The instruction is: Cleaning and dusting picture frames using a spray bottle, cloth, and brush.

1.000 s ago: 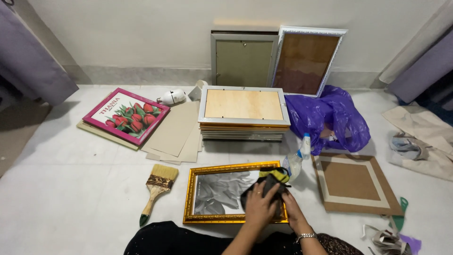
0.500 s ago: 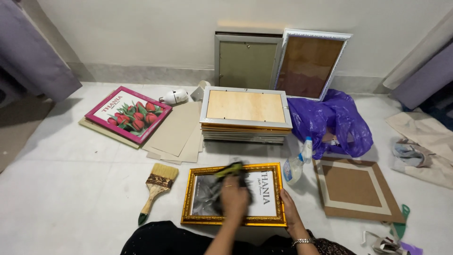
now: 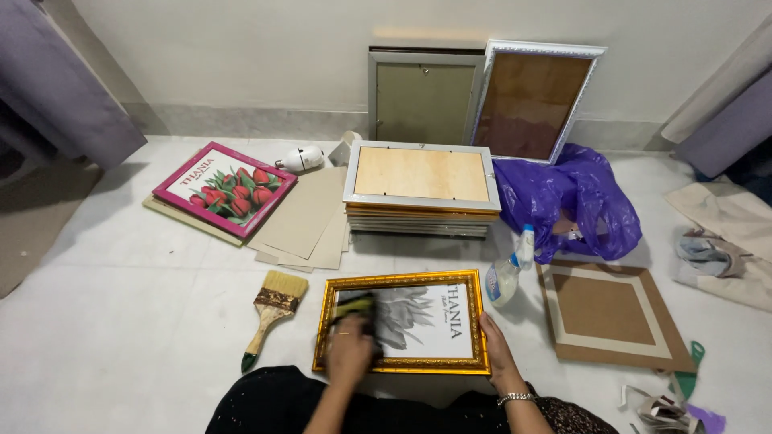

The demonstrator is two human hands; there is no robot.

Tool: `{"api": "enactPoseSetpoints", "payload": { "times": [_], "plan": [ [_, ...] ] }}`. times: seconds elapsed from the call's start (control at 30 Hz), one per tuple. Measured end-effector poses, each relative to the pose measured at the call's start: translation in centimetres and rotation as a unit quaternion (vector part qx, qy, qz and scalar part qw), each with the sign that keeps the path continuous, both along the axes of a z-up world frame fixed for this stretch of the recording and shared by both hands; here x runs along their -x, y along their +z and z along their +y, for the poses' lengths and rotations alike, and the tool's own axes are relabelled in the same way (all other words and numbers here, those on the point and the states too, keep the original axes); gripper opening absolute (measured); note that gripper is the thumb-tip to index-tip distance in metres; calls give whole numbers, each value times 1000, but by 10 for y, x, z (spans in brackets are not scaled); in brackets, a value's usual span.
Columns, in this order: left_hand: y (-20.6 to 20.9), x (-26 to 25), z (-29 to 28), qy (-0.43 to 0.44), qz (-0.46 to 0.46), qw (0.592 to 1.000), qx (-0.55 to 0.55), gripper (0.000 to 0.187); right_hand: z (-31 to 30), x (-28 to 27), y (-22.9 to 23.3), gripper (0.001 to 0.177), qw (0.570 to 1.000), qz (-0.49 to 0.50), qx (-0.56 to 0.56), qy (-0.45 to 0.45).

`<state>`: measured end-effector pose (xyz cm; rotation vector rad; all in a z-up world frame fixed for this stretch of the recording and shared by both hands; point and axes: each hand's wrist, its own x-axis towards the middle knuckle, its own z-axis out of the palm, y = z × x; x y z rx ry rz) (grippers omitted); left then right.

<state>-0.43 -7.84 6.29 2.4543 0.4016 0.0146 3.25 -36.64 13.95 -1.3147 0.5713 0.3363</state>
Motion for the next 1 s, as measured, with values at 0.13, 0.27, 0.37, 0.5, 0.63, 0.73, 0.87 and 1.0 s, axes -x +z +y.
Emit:
{"api": "enactPoseSetpoints", "payload": {
  "times": [0.13,0.27,0.37,0.5,0.63,0.73,0.87,1.0],
  "plan": [
    [-103,-8,5,88,-9,984,-156,53,3,5,1,55,1000,-25,-8,3],
    [-18,-8,-84,138,-1,990,-12,41,0,4,-7,58,999,-10,37,9],
    [24,12,-150,-2,-124,991,46,31,-14,-4,-52,65,997,-24,70,13],
    [15,21,-166,-186,-229,956,-11,38,-29,-8,-94,41,992,-89,-86,-6],
    [-45,19,-91,-219,-161,957,-102,41,-14,-1,-44,56,999,15,-34,-27],
    [-70,24,-11,-131,-74,977,-154,50,-16,-1,-48,47,995,-23,-100,-8],
    [-70,26,46,-13,12,977,-215,41,-7,-2,-31,50,997,-21,-69,-8],
    [31,19,-15,189,86,949,239,34,1,4,-6,55,1000,4,-14,4]
  ]
}}
